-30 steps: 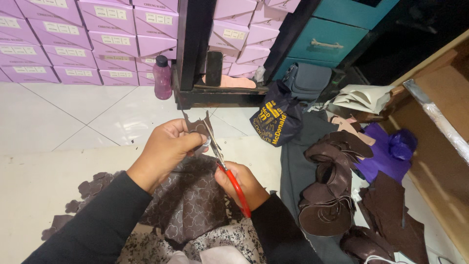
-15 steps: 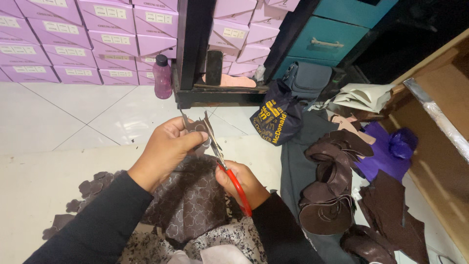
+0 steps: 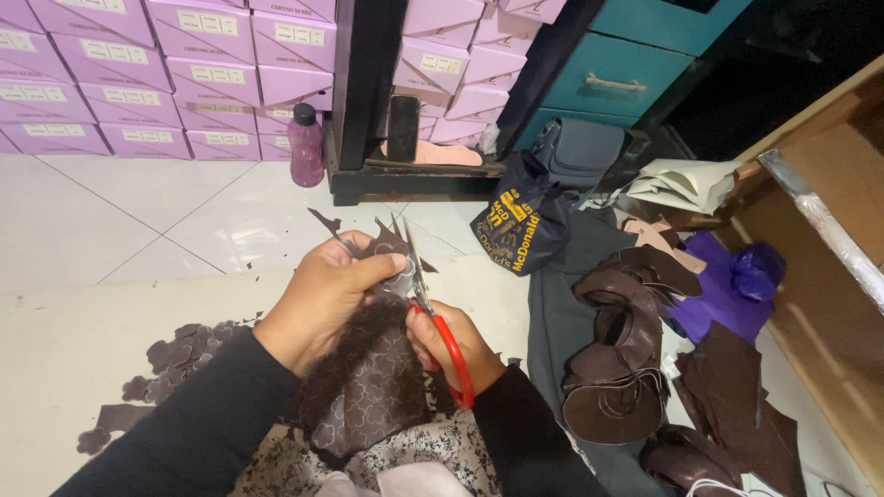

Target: The person sits on the floor and uses red-handled scissors to cut small cloud-shaped pieces from a brown patterned fabric. The cut pieces are placed on the floor to the left as the person continues cutting along the fabric strip.

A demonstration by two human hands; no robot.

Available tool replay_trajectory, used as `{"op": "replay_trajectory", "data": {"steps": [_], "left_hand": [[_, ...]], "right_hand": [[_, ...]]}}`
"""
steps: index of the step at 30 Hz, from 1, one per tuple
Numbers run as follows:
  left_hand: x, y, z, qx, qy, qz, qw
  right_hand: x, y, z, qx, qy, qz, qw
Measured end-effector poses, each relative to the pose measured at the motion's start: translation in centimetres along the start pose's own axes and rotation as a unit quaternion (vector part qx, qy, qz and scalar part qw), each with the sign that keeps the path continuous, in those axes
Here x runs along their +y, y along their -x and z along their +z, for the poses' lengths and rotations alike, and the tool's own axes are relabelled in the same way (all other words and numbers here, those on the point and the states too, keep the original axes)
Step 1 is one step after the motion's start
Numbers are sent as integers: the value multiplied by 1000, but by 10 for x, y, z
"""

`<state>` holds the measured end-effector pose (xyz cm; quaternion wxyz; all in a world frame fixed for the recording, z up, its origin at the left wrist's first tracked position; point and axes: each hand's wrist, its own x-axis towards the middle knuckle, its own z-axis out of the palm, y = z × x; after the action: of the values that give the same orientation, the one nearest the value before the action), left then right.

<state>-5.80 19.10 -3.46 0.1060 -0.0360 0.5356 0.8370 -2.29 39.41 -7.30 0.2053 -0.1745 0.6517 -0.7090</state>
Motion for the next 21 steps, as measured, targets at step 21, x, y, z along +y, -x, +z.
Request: {"op": "replay_trajectory", "data": {"steps": [21], "left_hand": [[-12, -5, 5, 30, 66, -17, 997]], "right_hand": [[-4, -3, 14, 99, 105, 17, 989]]}}
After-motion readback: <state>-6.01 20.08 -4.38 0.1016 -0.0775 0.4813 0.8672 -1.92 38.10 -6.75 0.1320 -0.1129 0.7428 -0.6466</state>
